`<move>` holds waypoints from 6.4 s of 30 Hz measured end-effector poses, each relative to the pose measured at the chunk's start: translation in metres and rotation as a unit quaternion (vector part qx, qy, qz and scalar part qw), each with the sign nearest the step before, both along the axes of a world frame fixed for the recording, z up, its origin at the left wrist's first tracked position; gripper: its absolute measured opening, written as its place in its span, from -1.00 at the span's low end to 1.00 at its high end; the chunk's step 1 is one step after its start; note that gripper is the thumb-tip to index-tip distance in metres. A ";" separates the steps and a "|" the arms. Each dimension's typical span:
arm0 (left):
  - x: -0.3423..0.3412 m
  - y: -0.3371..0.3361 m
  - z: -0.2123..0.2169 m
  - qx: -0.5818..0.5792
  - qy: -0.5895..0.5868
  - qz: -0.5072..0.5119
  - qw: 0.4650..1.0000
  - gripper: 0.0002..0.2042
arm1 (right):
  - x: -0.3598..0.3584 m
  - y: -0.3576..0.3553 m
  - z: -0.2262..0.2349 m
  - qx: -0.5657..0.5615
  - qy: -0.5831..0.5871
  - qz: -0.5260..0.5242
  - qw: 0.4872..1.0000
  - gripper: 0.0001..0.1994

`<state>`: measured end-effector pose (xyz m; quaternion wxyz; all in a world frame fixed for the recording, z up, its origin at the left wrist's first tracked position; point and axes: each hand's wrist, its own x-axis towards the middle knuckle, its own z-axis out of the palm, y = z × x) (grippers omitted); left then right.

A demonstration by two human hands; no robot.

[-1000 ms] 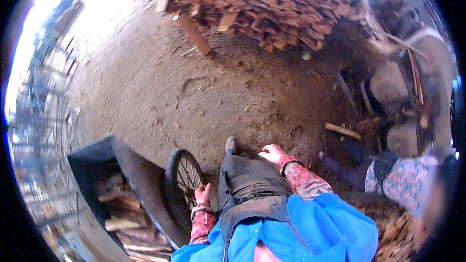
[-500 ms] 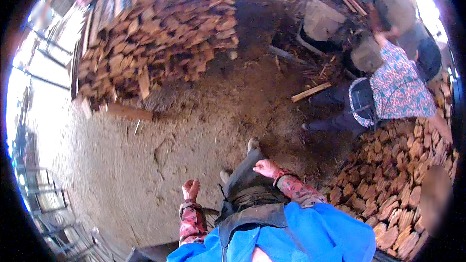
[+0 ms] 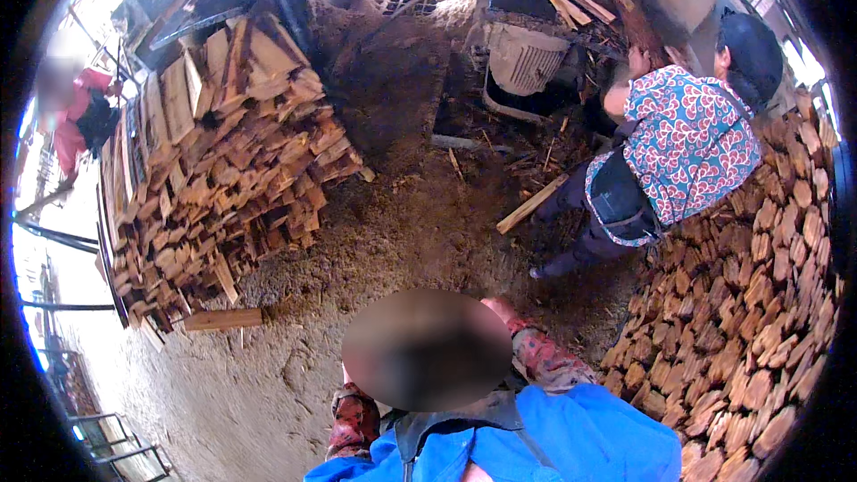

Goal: The person picks up pieces of wood from a pile and places them into a wheelbarrow. They handle the wood by hand, arranging the pieces to fit within the container.

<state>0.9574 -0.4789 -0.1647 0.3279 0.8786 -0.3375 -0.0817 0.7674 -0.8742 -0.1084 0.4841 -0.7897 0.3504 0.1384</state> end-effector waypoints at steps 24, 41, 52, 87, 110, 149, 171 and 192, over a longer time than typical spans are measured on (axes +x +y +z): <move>0.304 -0.326 -0.047 0.007 0.419 0.008 0.908 -0.81 | 0.144 -0.249 0.061 0.083 0.015 -0.257 0.963 -0.61; 0.320 -0.530 -0.017 -0.040 0.657 0.154 0.737 -0.73 | 0.200 -0.497 0.051 0.006 -0.002 -0.204 0.979 -0.59; 0.364 -0.635 0.019 0.041 0.593 0.184 0.783 -0.69 | 0.257 -0.581 0.051 -0.030 0.014 -0.213 0.977 -0.58; 0.322 -1.075 0.250 -0.070 0.474 -0.144 0.866 -0.66 | 0.241 -0.951 0.207 -0.257 -0.200 -0.454 0.829 -0.51; 0.282 -1.093 0.244 -0.105 0.494 -0.160 0.848 -0.75 | 0.349 -1.132 0.207 -0.391 0.096 -0.183 0.897 -0.01; 0.319 -1.165 0.255 -0.261 0.608 -0.008 0.749 -0.69 | 0.340 -0.847 0.199 -0.370 -0.190 -0.236 0.878 -0.47; 0.326 -1.196 0.236 -0.367 0.459 -0.064 0.806 -0.58 | 0.256 -0.897 0.208 -0.389 0.088 -0.304 0.865 -0.16; 0.330 -1.196 0.233 -0.329 0.342 -0.061 0.878 -0.65 | 0.328 -0.992 0.225 -0.376 0.040 -0.206 0.902 -0.55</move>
